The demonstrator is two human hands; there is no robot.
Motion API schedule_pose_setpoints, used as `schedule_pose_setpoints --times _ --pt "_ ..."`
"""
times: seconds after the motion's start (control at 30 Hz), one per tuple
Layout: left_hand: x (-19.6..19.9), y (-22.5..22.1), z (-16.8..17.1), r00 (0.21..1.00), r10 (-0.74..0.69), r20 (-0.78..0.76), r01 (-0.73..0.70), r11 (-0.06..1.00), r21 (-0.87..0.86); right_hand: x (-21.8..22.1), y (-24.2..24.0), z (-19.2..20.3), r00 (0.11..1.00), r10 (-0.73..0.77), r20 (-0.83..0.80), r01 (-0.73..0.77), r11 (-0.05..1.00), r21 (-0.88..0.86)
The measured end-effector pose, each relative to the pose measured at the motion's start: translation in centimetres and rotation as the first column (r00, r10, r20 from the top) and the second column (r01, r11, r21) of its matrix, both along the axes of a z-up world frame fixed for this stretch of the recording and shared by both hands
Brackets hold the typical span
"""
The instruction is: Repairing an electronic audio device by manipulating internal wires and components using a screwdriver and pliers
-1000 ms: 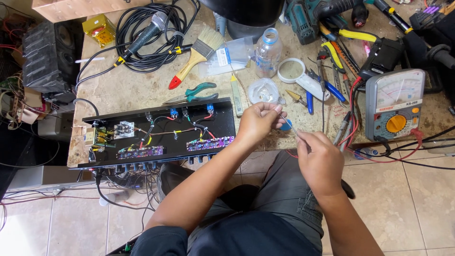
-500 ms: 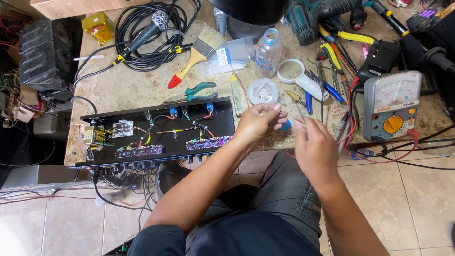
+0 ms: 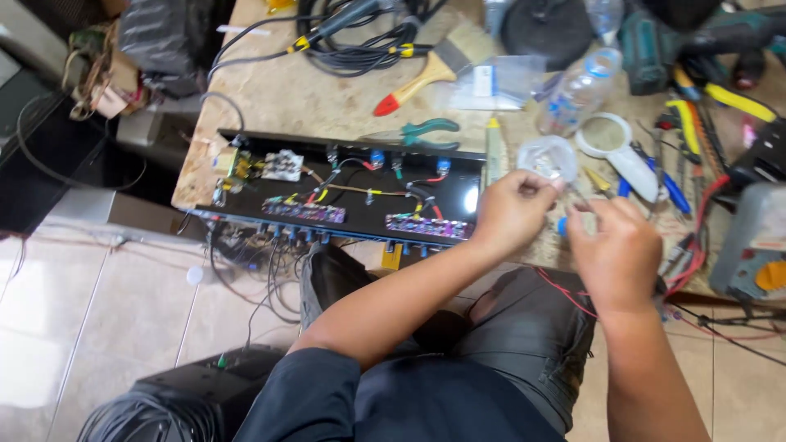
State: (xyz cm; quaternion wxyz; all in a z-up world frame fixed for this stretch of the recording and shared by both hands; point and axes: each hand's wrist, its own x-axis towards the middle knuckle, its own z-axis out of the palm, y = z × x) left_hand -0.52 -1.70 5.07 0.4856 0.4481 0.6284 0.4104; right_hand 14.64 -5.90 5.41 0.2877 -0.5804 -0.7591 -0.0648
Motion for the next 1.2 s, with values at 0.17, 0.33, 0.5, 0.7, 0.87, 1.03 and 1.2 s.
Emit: schedule_pose_setpoints --times 0.17,0.33,0.5,0.7,0.87,1.03,1.2 --pt "-6.9 -1.9 2.9 0.995 0.009 -0.098 0.037 0.891 0.452 1.2 1.0 -2.3 0.993 -0.042 0.107 0.053 0.993 -0.107" --pt "-18.0 -3.1 5.1 0.950 -0.077 -0.301 0.229 0.829 0.510 1.4 2.0 -3.6 0.985 -0.060 0.164 0.110 0.944 -0.311" --pt "-25.8 -2.6 4.1 0.772 -0.161 -0.615 0.471 0.796 0.381 0.1 1.9 -2.3 0.982 -0.058 0.181 0.129 0.904 -0.407" --pt "-28.5 -2.7 5.1 0.673 -0.212 -0.709 0.514 0.823 0.242 0.2 0.3 3.8 0.986 -0.149 0.080 0.169 0.905 -0.391" --pt "-27.4 -3.3 6.7 0.778 -0.136 -0.614 0.416 0.844 0.339 -0.6 0.1 9.3 0.988 -0.012 -0.157 -0.059 0.896 -0.440" --pt "-28.8 -4.0 6.9 0.851 -0.079 -0.520 0.322 0.860 0.397 -8.1 0.1 12.9 0.921 0.096 -0.377 -0.299 0.794 -0.529" --pt "-30.5 -4.8 6.2 0.822 -0.028 -0.568 0.363 0.795 0.486 -11.1 1.8 11.8 0.954 0.244 -0.176 -0.300 0.810 -0.503"
